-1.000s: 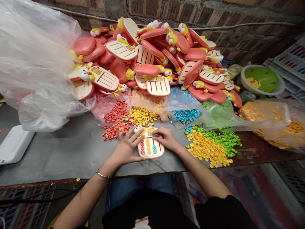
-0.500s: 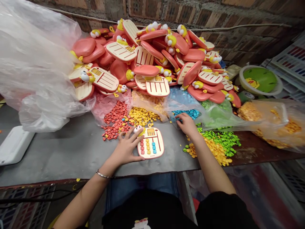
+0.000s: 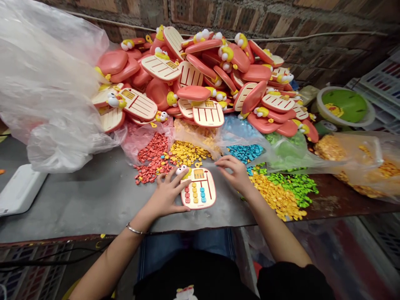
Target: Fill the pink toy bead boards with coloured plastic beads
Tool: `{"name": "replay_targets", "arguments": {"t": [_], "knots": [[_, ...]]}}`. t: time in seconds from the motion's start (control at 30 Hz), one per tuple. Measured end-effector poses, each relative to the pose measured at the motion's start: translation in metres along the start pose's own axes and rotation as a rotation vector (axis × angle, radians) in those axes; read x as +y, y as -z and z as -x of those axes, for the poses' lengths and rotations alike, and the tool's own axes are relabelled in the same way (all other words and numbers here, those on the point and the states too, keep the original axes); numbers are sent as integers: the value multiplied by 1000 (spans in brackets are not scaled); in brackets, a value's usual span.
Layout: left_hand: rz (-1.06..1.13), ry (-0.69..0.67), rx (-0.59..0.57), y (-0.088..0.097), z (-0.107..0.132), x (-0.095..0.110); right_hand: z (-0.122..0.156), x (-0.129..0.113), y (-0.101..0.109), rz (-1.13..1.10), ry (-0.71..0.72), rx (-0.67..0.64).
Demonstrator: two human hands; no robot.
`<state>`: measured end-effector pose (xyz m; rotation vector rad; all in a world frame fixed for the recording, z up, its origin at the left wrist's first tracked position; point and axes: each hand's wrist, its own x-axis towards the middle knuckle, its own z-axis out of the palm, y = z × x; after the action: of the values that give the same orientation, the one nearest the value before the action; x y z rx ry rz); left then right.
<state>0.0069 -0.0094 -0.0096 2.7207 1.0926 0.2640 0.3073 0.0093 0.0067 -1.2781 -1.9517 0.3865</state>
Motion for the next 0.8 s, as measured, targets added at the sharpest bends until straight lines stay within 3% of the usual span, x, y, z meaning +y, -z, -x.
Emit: {"name": "replay_targets", "arguments": {"t": [0.07, 0.17, 0.33, 0.43, 0.57, 0.8], "knots": [[0, -6, 6, 0, 0, 0, -4, -9, -16, -38, 29, -155], [-5, -11, 11, 0, 1, 1, -11, -9, -32, 10, 24, -280], [1, 1, 17, 0, 1, 1, -16, -8, -31, 187, 60, -442], [6, 7, 13, 0, 1, 1, -12, -12, -26, 228, 76, -450], [0, 15, 8, 0, 1, 1, 0, -14, -23, 46, 68, -445], [18, -1, 8, -1, 1, 0, 14, -20, -42, -178, -22, -301]]}}
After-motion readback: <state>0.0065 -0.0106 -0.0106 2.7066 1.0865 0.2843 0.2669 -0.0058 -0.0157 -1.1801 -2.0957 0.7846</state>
